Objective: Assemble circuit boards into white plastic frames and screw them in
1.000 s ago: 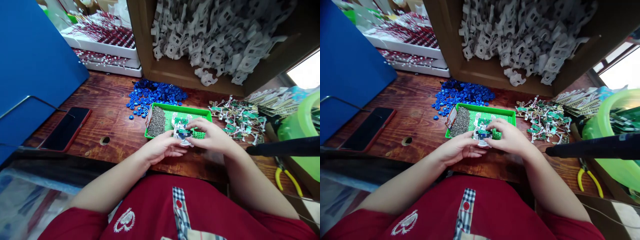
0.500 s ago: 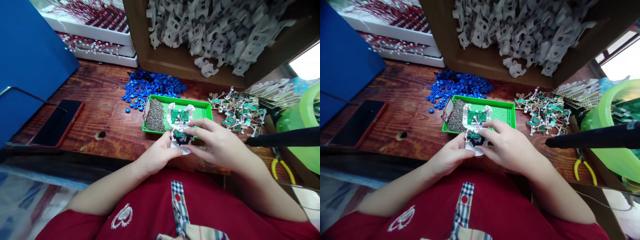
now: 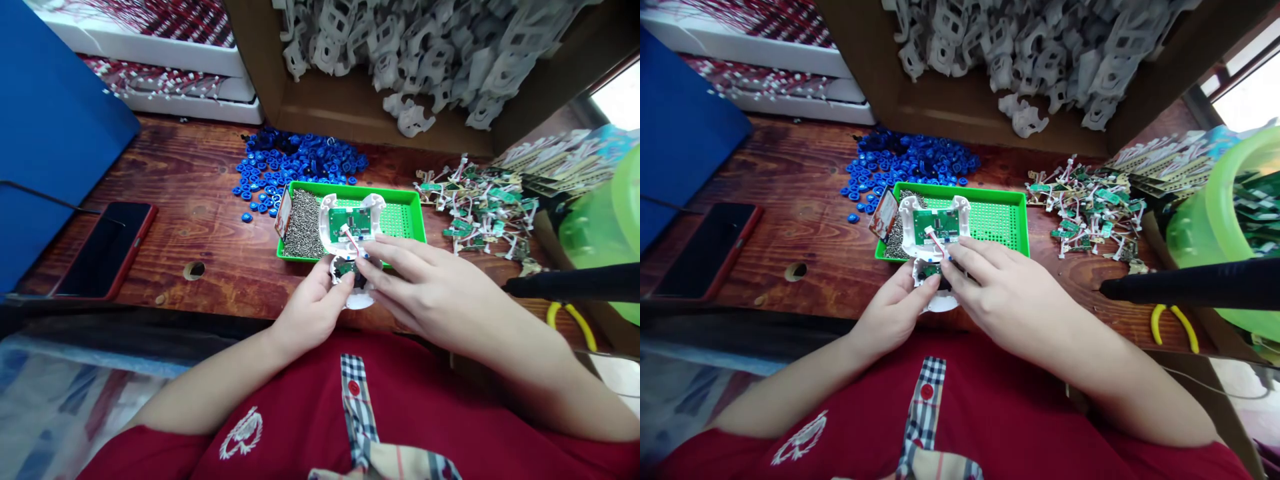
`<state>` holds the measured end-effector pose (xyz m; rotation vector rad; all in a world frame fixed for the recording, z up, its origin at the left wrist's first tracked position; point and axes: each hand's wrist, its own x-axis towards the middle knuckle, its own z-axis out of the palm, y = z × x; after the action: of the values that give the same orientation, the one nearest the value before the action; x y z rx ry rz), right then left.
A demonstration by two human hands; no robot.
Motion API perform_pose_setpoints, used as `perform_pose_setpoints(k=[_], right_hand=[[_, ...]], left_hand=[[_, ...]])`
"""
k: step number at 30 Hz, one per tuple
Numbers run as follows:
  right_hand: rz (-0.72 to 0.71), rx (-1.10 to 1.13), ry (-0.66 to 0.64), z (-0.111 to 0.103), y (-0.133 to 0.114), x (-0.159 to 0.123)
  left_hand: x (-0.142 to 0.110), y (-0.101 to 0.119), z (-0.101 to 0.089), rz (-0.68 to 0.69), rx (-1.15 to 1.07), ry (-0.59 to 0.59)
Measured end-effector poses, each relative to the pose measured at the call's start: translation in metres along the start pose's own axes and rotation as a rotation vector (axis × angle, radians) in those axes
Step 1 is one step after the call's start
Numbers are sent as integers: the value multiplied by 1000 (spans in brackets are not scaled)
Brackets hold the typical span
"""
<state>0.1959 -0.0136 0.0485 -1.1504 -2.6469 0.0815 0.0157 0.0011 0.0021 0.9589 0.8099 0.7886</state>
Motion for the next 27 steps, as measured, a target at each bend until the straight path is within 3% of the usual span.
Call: perform_pose_setpoints(k=[3, 5, 7, 9, 12, 17, 27], right_hand=[[57, 49, 82, 4, 0, -6], [238, 171, 264, 9, -2, -10], [480, 424, 376, 15, -7, -13], [626, 746, 338, 22, -12, -13], [654, 1048, 293, 31, -21, -7], [645, 1175, 417, 38, -27, 3], [675, 1121, 498, 55, -27, 11]], left_hand=[[1, -1, -2, 7, -20, 11], [1, -1, -3, 32, -13, 34], [0, -2, -4, 55, 16, 49], [-2, -2, -4, 61, 54, 42], [-6, -4, -3, 62, 107, 61], [-11, -10, -4, 130, 230, 157], [-5, -11, -12, 107, 298, 137]])
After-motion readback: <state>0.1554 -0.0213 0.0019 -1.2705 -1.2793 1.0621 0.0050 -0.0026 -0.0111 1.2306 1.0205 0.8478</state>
